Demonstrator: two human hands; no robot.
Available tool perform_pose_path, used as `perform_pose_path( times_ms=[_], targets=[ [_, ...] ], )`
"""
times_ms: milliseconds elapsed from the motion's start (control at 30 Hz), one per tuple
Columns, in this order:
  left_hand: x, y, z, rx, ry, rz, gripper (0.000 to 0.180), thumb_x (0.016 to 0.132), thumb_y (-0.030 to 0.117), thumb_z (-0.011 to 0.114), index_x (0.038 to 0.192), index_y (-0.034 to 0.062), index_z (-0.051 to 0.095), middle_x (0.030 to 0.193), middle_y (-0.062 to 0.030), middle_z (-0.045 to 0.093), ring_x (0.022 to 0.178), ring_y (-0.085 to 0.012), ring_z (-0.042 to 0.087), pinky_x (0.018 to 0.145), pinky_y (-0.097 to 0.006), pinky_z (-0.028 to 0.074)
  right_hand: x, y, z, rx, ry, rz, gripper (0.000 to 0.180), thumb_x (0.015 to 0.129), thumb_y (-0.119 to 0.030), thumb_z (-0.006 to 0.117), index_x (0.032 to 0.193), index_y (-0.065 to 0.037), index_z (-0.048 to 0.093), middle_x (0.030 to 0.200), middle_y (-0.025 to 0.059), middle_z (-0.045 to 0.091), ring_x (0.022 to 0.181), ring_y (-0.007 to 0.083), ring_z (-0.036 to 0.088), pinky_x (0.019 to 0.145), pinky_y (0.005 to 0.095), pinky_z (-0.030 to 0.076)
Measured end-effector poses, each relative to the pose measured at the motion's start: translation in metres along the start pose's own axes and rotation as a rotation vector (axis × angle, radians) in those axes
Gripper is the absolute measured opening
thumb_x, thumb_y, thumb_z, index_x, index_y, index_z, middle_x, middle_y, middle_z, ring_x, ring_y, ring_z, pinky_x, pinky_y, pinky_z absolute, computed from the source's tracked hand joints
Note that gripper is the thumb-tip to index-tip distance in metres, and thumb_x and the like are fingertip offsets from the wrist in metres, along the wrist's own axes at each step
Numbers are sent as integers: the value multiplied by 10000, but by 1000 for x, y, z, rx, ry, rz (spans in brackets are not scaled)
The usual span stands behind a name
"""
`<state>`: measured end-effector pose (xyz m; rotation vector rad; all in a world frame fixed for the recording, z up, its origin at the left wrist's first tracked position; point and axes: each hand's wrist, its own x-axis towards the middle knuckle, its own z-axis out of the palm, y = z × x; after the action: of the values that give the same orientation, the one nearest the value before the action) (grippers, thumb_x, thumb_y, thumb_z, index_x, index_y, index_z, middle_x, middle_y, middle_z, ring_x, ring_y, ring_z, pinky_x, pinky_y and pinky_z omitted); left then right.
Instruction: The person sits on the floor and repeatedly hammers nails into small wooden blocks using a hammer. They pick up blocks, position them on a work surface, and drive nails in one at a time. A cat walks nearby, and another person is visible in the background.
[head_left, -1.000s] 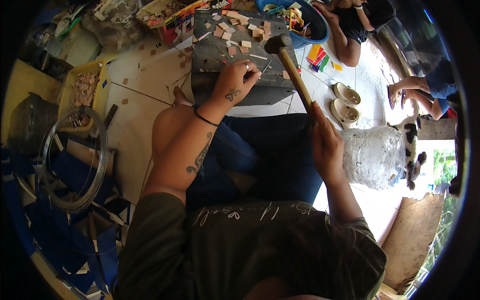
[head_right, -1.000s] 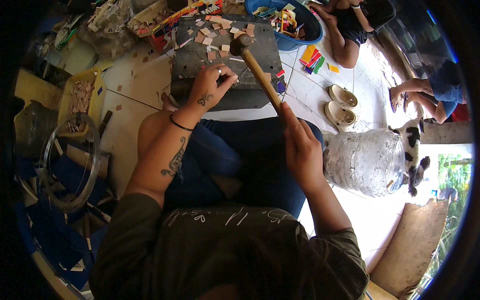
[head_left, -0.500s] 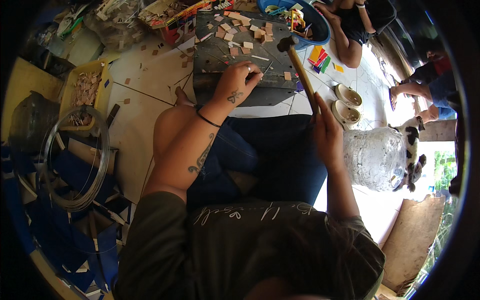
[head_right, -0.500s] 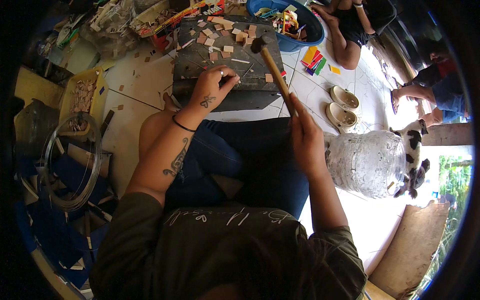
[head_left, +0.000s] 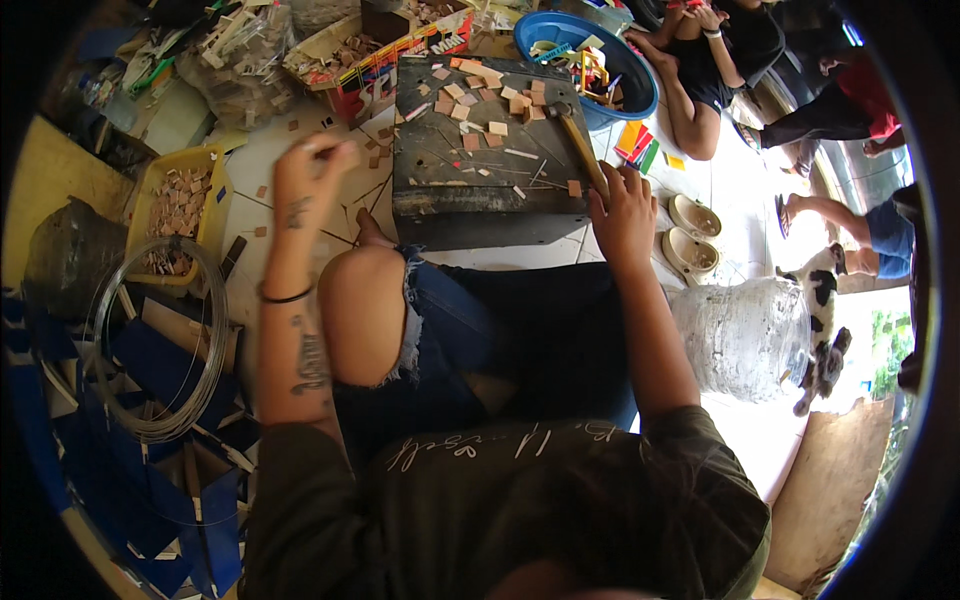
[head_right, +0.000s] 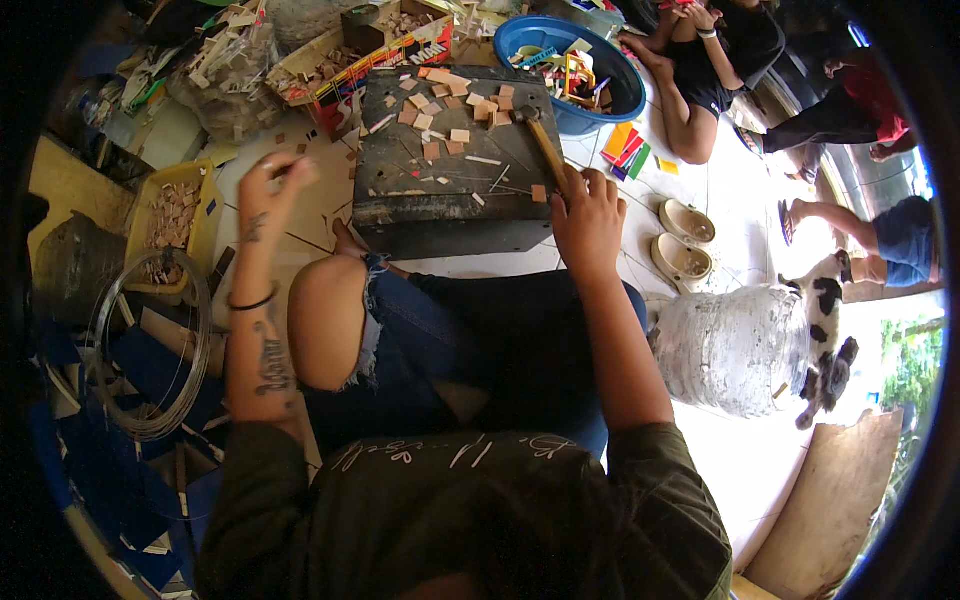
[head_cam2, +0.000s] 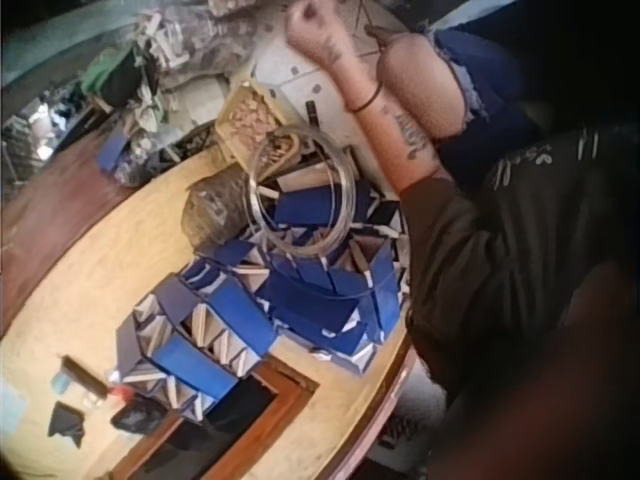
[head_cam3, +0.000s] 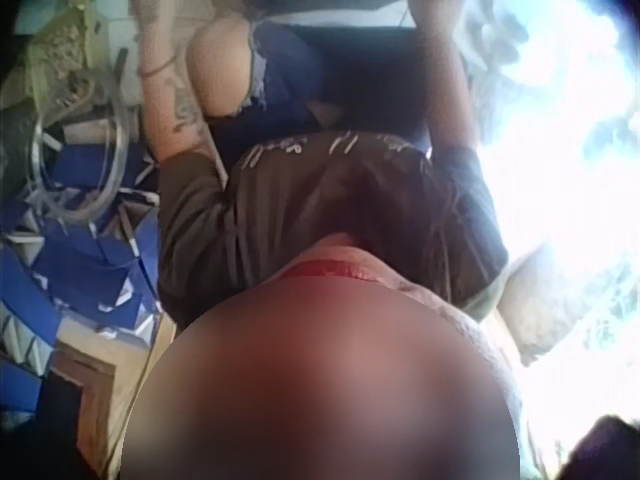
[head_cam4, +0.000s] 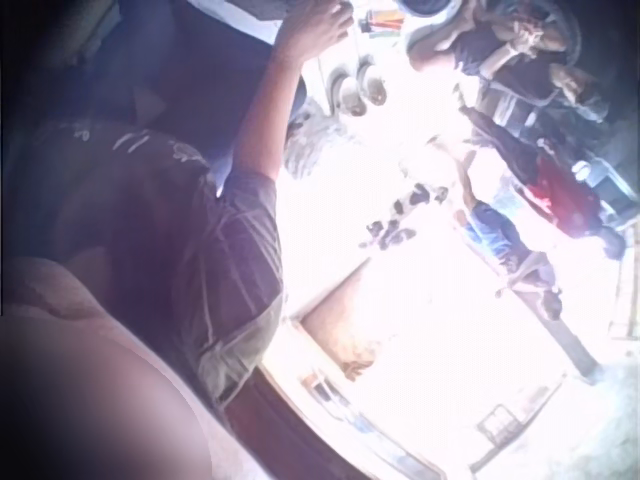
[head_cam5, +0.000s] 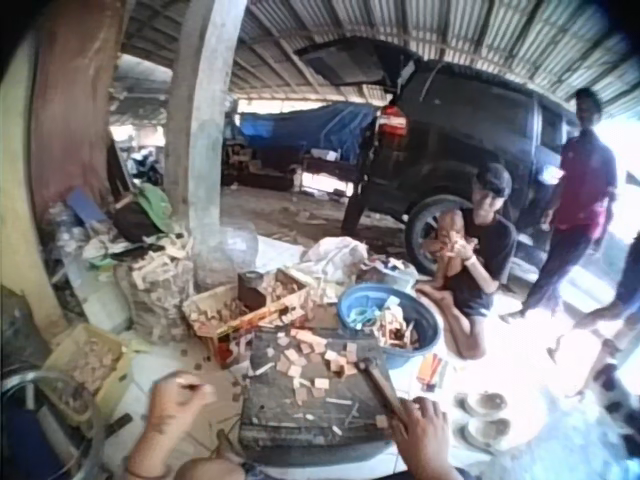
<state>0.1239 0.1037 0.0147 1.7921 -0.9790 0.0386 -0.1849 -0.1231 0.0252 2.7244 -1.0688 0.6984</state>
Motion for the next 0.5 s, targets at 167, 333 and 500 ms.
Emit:
perform_pose_path(
  times_ms=[167, 333, 500],
  targets=[
    [-4, -89, -132, 522, 18, -162, 161, 827, 153, 642, 867, -3, 653, 809, -149, 643, 758, -277, 633, 696, -343, 484, 57, -15, 6, 5, -195, -205, 244, 755, -203, 689, 976, -101, 687, 1001, 71, 626, 1014, 263, 552, 861, 418, 403],
    [-3, -149, -220, 977, -74, -334, 180, 823, 170, 640, 884, 1, 652, 898, -179, 642, 823, -331, 631, 722, -395, 491, 98, -38, 25, -357, -456, -264, 134, 755, -195, 630, 812, -98, 703, 846, 106, 698, 891, 253, 651, 817, 407, 403],
    [9, -151, -207, 1178, -209, -253, 265, 808, 224, 664, 969, 14, 656, 1009, -184, 637, 909, -349, 614, 800, -414, 492, 113, -41, 34, -382, -503, -347, 143, 757, -204, 629, 797, -89, 705, 870, 108, 699, 856, 257, 666, 834, 426, 421]
  ],
)
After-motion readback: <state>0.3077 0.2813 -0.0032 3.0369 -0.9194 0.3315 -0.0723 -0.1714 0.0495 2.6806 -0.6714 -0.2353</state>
